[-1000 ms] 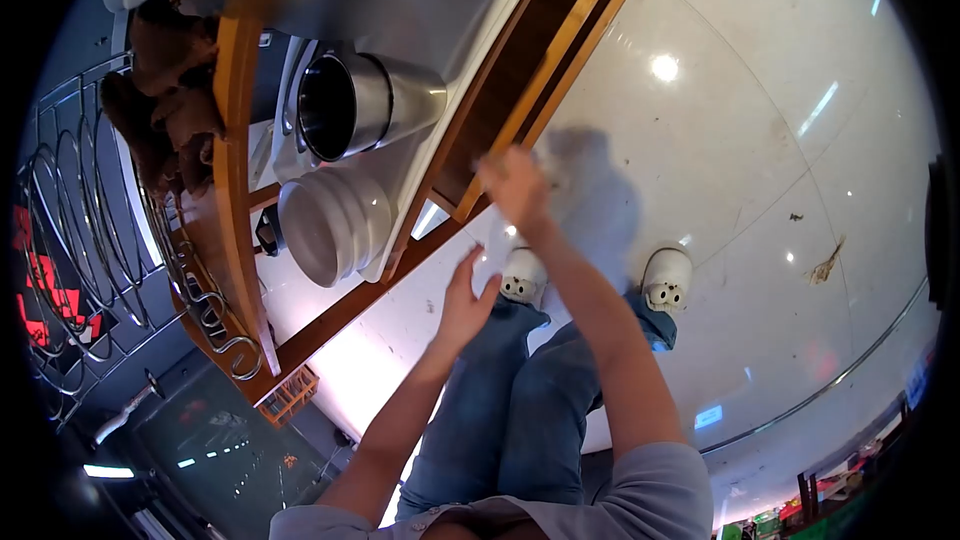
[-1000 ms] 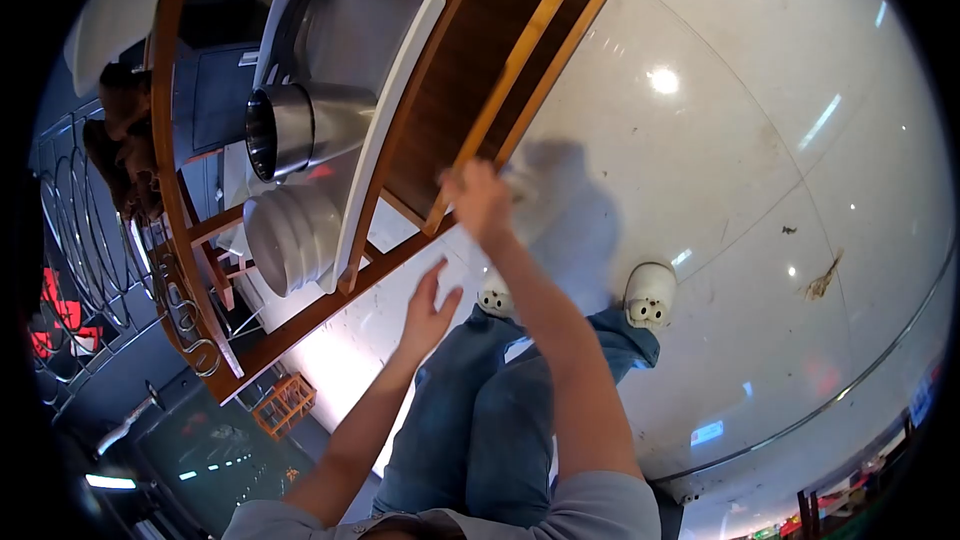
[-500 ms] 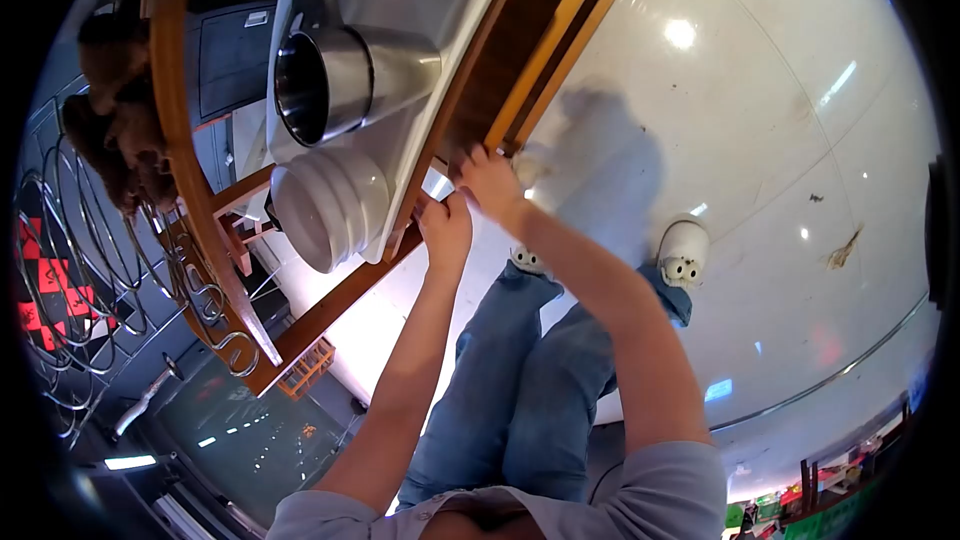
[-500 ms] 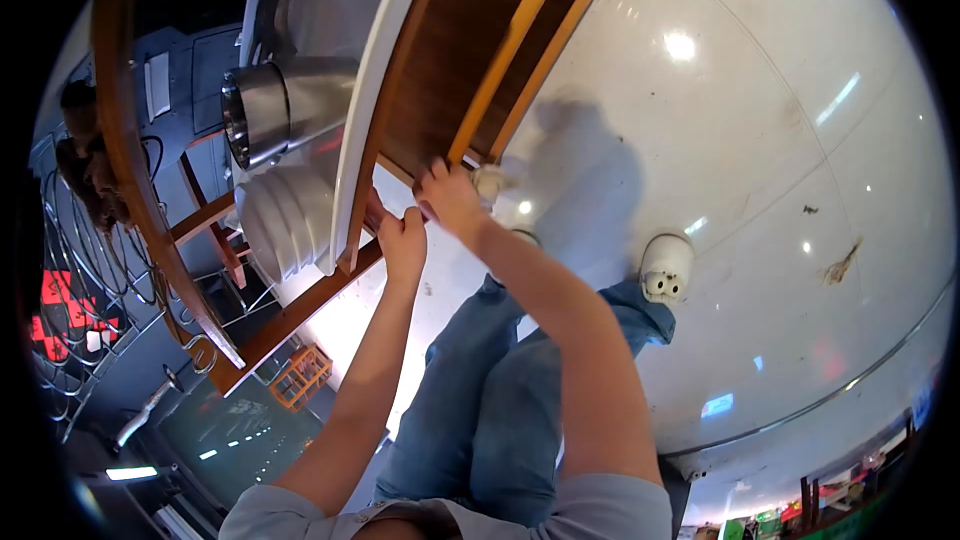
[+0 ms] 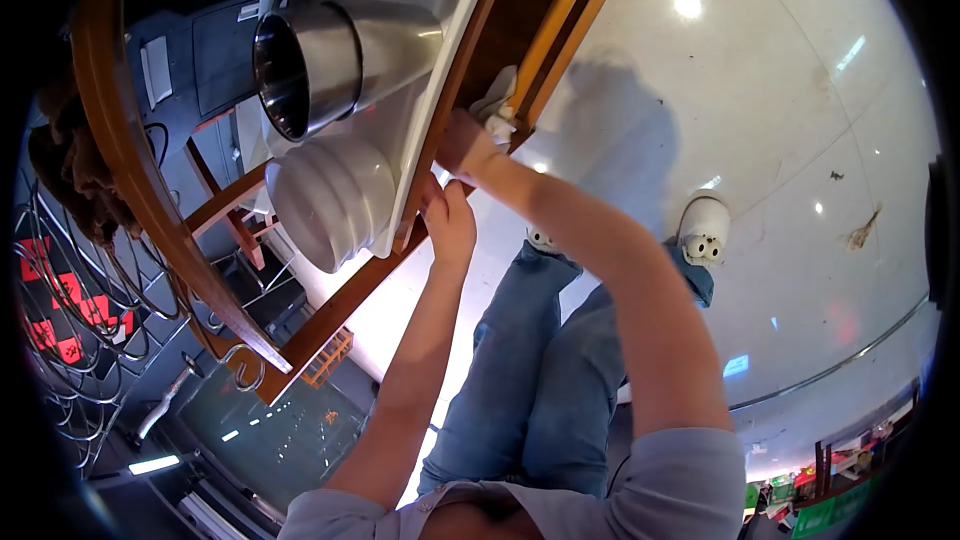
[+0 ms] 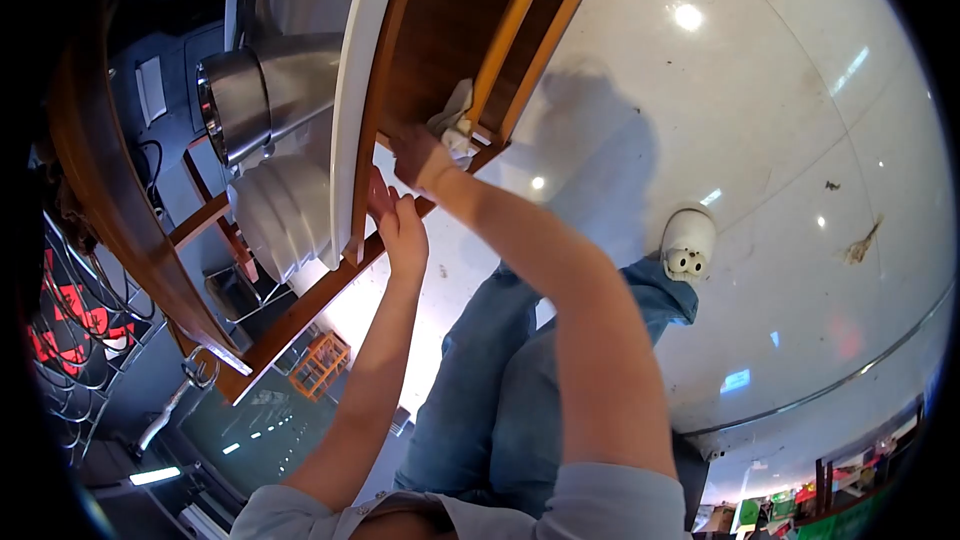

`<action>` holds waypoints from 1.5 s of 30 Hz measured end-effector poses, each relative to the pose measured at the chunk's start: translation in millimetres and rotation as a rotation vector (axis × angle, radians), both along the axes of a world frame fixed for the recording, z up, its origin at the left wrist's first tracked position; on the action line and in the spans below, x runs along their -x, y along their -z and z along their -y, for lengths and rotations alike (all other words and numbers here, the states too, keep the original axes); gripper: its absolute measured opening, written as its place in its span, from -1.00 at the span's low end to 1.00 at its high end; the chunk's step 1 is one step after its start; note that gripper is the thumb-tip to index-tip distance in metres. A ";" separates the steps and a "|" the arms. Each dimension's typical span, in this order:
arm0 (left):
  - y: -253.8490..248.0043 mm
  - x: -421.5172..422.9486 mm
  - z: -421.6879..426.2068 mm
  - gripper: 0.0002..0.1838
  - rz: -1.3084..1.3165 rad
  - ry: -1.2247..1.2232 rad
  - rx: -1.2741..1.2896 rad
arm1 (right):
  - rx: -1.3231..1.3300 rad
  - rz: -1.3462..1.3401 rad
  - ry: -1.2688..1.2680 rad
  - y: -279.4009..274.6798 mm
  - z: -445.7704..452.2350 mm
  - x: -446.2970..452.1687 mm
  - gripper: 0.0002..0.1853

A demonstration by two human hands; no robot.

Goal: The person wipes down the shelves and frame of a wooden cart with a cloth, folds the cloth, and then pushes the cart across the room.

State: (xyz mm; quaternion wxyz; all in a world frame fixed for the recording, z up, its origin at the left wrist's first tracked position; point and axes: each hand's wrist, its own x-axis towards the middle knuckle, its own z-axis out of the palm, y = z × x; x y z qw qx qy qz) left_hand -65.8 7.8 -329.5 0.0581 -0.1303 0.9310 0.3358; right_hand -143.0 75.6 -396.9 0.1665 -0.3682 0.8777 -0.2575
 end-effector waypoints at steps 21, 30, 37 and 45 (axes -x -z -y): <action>-2.5 6.0 -10.8 -0.43 -0.055 0.096 0.183 | 0.149 -0.042 0.390 24.1 -44.5 -36.7 -0.78; 37.8 38.5 -45.5 -0.39 0.084 0.485 0.247 | 0.117 -0.369 1.104 39.9 -158.7 88.9 -0.82; 62.8 49.6 -75.5 -0.12 0.137 0.664 0.223 | 0.235 -0.492 0.743 46.4 -122.7 11.1 -0.85; 59.5 45.6 -79.5 0.09 0.314 0.686 0.505 | 0.261 -0.478 1.221 40.5 -218.1 82.3 -0.77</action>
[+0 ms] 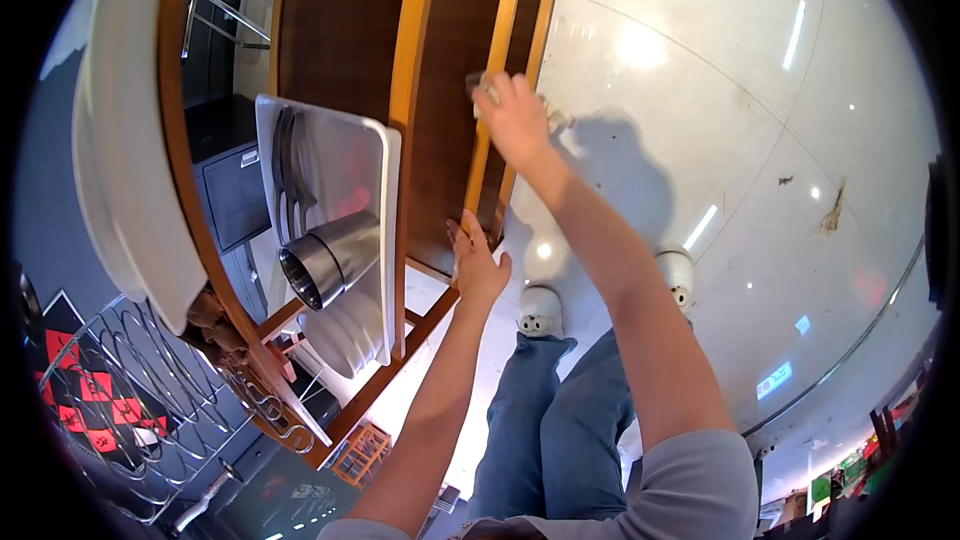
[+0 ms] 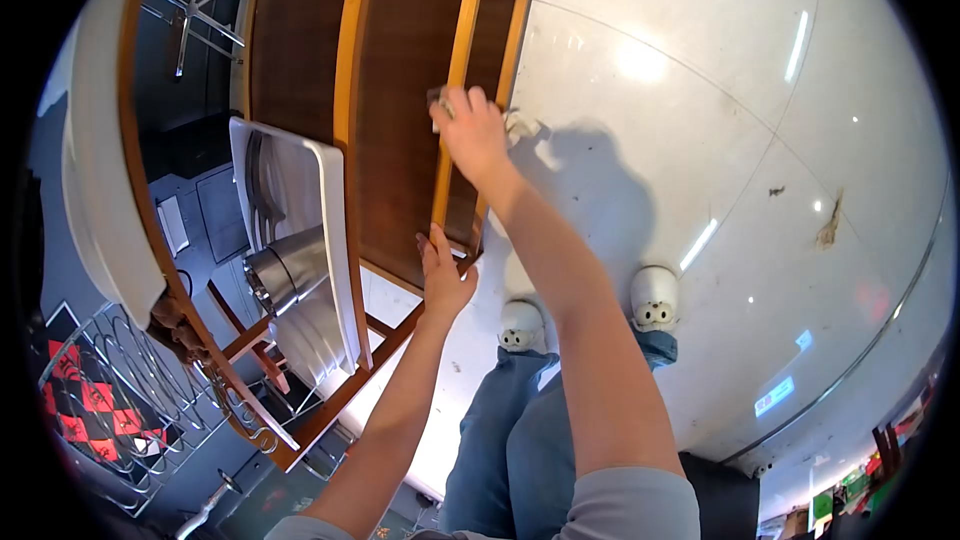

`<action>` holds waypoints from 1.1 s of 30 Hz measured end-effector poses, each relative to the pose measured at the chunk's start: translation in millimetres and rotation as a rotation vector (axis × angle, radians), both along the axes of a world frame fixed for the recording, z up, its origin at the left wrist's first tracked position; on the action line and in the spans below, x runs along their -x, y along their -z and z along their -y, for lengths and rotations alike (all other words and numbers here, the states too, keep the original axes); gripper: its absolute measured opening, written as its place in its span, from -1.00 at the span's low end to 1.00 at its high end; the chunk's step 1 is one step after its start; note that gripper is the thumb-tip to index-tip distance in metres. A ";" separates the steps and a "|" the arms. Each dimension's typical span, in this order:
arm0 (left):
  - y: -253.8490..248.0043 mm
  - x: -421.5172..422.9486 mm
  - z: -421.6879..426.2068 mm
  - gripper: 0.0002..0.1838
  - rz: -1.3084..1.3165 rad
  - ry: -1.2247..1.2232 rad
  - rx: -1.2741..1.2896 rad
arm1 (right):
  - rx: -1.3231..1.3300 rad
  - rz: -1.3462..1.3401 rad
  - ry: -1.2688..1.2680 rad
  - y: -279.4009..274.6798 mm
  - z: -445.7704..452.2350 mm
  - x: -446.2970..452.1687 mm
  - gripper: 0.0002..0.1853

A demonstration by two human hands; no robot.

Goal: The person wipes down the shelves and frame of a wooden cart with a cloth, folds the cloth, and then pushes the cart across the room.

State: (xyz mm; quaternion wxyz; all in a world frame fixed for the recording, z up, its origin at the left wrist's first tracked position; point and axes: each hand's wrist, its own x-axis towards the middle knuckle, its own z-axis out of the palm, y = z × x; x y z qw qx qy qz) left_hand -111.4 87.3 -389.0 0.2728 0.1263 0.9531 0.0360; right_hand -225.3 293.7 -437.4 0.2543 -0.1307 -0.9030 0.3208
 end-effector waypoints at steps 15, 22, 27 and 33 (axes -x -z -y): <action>-5.3 49.9 -107.8 0.01 -0.142 -0.084 -0.206 | 0.252 0.245 -0.369 -19.9 0.4 -37.3 -0.71; -4.9 91.7 -147.9 -0.11 -0.158 0.079 -0.170 | 0.044 -0.036 -0.097 2.5 -70.2 31.8 -0.69; 8.0 122.5 -182.3 -0.07 -0.184 0.115 -0.204 | 0.030 -0.030 0.110 1.9 -107.8 70.5 -0.69; 33.2 123.8 -178.3 -0.01 -0.122 0.018 -0.108 | -0.018 0.066 -0.061 -10.4 -52.1 59.8 -0.78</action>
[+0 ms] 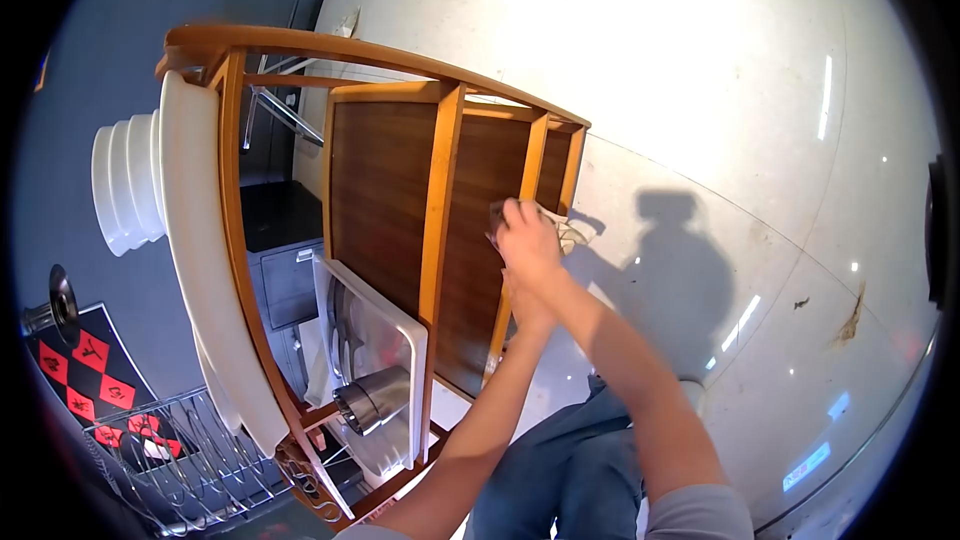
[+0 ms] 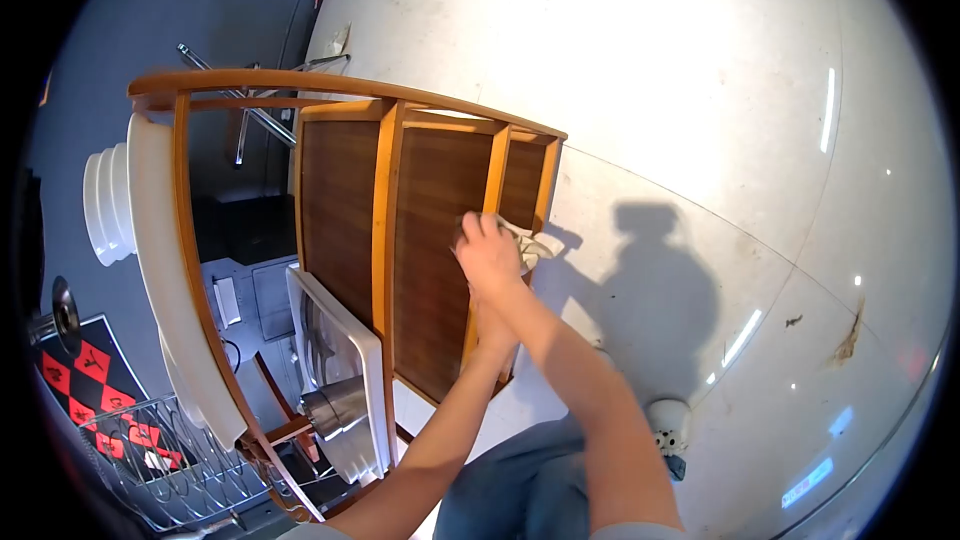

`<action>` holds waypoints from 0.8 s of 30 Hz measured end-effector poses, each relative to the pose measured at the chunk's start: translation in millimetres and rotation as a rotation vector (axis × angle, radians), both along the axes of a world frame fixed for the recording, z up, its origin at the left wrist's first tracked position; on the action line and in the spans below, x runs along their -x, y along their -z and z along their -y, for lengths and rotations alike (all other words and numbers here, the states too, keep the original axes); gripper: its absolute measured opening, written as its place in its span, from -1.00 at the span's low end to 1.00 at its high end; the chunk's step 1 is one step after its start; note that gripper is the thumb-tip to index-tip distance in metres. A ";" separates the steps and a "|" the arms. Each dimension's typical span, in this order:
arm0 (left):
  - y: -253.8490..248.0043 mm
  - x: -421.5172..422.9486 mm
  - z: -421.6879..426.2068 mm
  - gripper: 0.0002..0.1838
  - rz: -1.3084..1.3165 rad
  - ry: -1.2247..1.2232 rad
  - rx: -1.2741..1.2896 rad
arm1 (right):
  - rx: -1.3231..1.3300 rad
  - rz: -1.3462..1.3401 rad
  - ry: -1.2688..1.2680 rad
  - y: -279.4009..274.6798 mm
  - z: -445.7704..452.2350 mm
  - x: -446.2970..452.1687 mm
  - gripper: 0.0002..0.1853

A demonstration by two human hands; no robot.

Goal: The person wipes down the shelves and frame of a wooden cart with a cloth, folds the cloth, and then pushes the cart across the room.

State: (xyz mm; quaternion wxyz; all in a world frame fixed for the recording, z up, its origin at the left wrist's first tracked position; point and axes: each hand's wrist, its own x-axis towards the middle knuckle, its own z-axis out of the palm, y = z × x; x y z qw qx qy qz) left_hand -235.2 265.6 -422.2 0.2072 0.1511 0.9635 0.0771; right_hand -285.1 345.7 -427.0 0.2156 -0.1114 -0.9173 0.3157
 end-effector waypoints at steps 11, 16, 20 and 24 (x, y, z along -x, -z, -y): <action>-19.2 -5.3 -10.9 -0.05 -0.172 0.136 -0.028 | -0.201 -0.154 0.195 22.0 -80.4 72.5 -0.96; -13.2 -1.8 -9.5 0.00 -0.134 0.118 0.002 | -0.163 -0.227 -0.275 18.0 -45.1 13.0 -0.93; -13.8 -5.8 -14.3 0.01 -0.162 0.135 0.007 | -0.309 -0.142 -0.021 15.6 -69.1 67.4 -0.86; -15.9 -8.8 -19.1 -0.03 -0.220 0.152 -0.005 | -0.340 0.276 -0.126 -19.3 -73.3 111.2 -0.80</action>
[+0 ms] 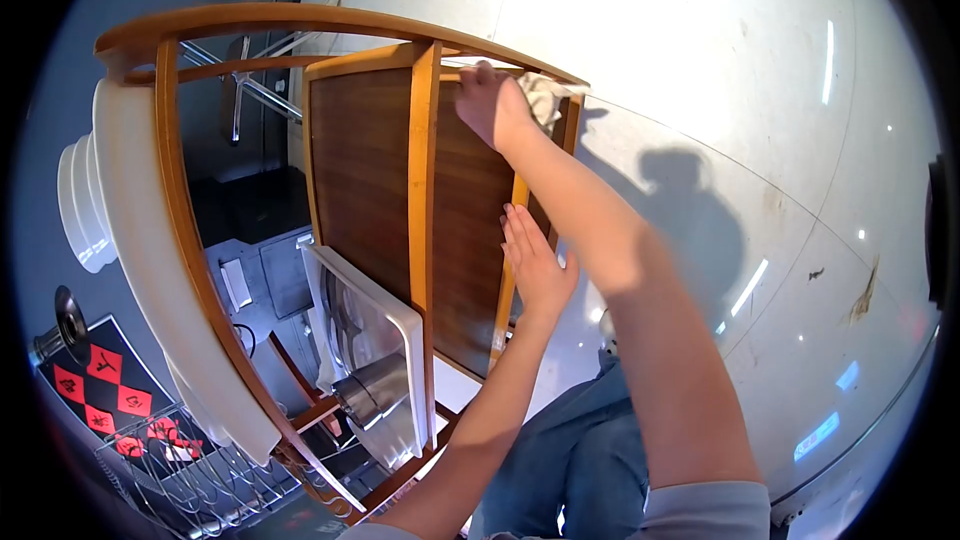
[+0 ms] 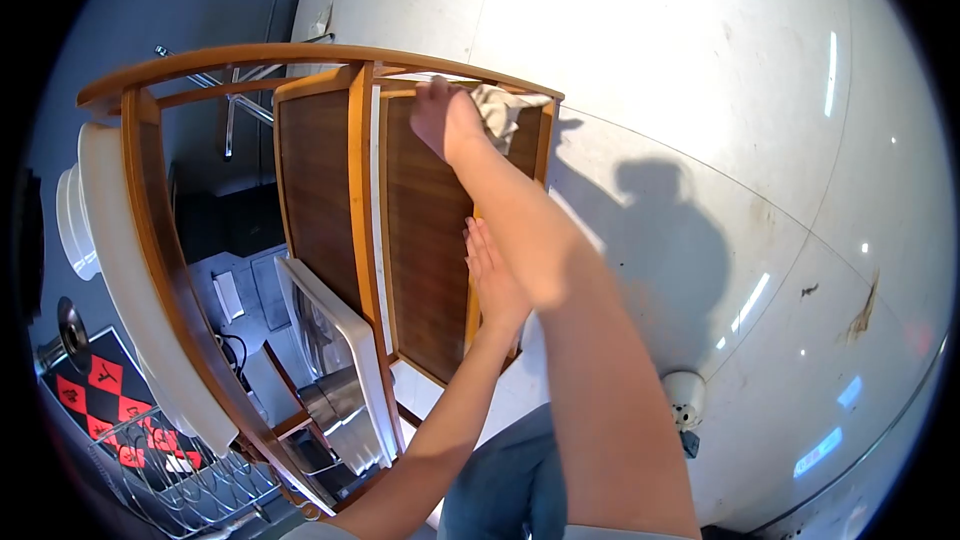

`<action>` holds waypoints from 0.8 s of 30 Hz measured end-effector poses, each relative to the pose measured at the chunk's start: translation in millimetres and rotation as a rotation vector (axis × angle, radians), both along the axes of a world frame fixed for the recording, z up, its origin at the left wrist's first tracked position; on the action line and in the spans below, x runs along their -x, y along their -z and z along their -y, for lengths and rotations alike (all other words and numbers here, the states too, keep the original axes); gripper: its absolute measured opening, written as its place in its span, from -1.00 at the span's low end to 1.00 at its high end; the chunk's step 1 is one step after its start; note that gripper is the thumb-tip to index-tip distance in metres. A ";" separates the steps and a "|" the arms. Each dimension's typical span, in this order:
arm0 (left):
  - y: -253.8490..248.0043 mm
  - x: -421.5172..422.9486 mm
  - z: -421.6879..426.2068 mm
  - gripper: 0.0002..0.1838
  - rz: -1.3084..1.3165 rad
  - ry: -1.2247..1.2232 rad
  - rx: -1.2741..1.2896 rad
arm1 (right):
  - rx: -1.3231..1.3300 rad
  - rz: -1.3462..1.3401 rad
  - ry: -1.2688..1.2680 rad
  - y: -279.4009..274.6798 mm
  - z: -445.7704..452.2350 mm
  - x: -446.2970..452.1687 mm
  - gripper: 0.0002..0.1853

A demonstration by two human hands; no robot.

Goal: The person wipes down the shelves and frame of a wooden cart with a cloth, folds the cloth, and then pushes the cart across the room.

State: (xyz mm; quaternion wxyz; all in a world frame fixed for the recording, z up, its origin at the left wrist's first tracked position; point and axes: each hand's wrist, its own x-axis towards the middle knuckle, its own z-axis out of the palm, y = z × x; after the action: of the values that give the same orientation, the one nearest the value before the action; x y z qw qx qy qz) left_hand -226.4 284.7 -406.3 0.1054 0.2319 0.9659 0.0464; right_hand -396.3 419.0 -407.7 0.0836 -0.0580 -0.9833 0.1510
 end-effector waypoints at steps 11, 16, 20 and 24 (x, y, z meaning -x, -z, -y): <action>-1.6 6.3 7.6 -0.02 0.104 -0.022 -0.042 | 0.090 -0.234 0.170 40.7 -13.9 -50.0 -0.78; -1.9 10.9 12.6 -0.04 0.183 -0.054 -0.104 | 0.821 -0.311 0.274 39.2 19.2 -124.9 -0.77; -6.7 14.1 16.9 -0.06 0.198 -0.013 -0.102 | 1.264 -0.403 0.419 32.4 33.8 -128.8 -0.82; -11.7 15.8 12.8 -0.02 0.229 -0.009 -0.080 | 1.394 -0.741 1.101 14.7 -14.3 -63.5 -0.74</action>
State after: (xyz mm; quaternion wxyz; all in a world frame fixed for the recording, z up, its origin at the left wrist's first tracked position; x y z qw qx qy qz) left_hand -242.2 271.9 -394.6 0.2055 0.2250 0.9459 0.1118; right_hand -332.8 433.3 -422.4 0.3948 -0.4966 -0.4186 0.6499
